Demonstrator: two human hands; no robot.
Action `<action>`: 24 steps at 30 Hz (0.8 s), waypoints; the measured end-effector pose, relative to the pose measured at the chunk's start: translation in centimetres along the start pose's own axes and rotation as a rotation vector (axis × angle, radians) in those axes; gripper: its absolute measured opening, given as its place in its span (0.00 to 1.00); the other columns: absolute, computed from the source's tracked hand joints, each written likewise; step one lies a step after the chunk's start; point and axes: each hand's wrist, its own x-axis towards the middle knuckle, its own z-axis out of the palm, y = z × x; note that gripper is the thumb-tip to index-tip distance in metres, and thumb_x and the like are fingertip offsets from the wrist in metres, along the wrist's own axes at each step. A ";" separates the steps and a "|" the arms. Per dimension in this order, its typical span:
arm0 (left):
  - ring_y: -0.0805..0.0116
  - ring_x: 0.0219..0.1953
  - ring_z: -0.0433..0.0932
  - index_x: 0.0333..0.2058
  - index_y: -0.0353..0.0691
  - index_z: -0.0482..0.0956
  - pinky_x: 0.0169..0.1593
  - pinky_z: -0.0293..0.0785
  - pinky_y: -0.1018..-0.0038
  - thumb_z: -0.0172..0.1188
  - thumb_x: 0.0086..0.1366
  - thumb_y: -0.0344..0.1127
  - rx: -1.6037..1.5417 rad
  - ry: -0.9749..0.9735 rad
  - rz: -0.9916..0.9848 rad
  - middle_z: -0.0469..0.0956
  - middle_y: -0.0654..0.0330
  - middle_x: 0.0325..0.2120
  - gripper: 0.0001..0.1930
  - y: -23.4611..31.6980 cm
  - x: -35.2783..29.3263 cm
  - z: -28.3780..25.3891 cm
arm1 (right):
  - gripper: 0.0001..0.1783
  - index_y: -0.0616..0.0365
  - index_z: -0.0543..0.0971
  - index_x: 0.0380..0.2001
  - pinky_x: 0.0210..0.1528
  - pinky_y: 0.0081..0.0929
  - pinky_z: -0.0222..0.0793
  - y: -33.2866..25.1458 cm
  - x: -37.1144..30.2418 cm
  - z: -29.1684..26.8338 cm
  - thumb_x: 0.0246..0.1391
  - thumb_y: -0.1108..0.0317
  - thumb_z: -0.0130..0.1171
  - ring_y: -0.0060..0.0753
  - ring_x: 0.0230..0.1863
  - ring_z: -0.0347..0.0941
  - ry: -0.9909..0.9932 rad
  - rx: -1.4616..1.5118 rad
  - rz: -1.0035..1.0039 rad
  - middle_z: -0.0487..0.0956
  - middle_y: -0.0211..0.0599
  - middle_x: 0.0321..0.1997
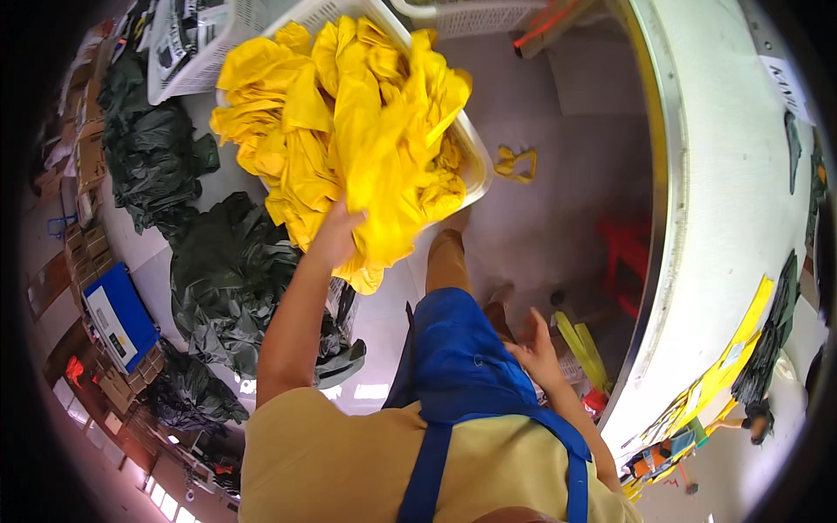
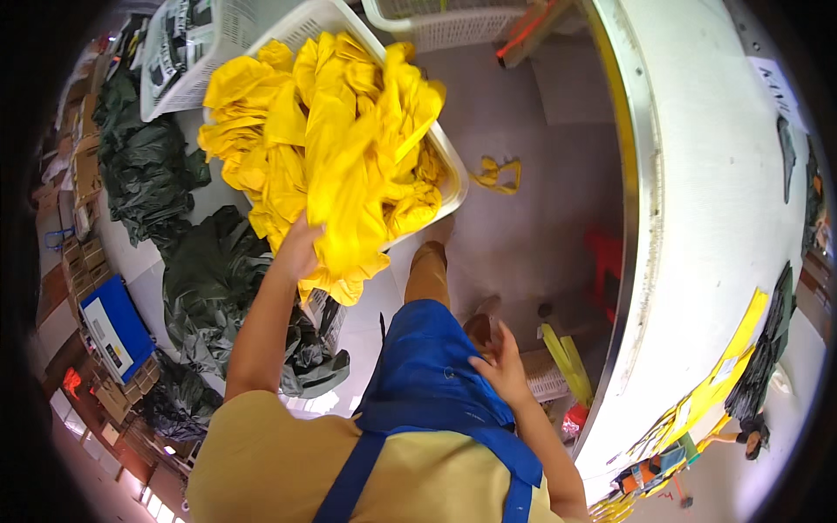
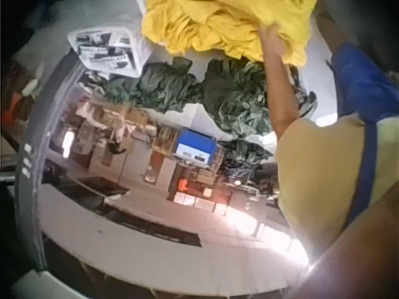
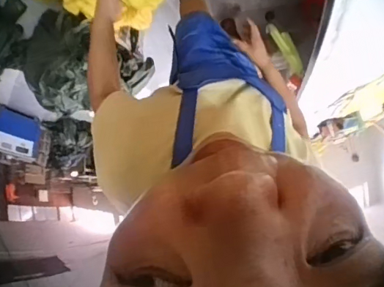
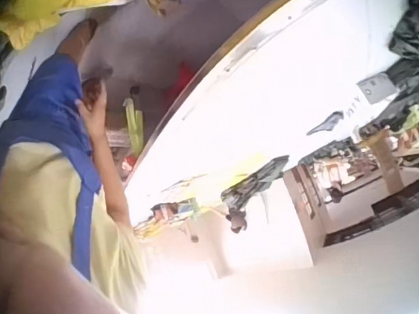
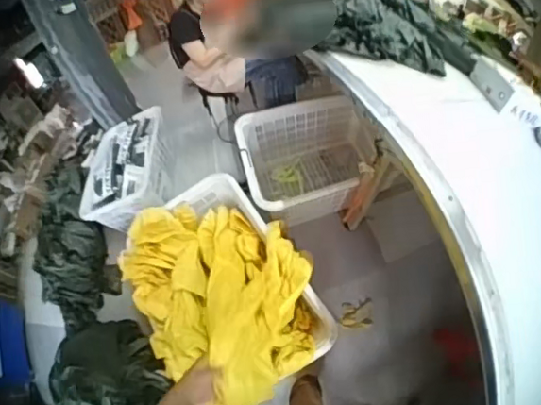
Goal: The person folds a yellow raincoat on a white table. They smooth the fabric, fold the sleeves, and fold the body of the coat into a compact rectangle. The person uses a small blade to cut a tag or string from the garment during the process.
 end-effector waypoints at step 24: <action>0.54 0.52 0.72 0.53 0.43 0.69 0.57 0.66 0.54 0.52 0.62 0.57 -0.654 -0.289 0.060 0.73 0.54 0.50 0.28 1.3 1.8 28.1 | 0.22 0.54 0.65 0.55 0.61 0.36 0.62 -20.4 -36.1 -30.1 0.58 0.63 0.49 0.41 0.58 0.65 0.934 0.098 -1.094 0.69 0.40 0.56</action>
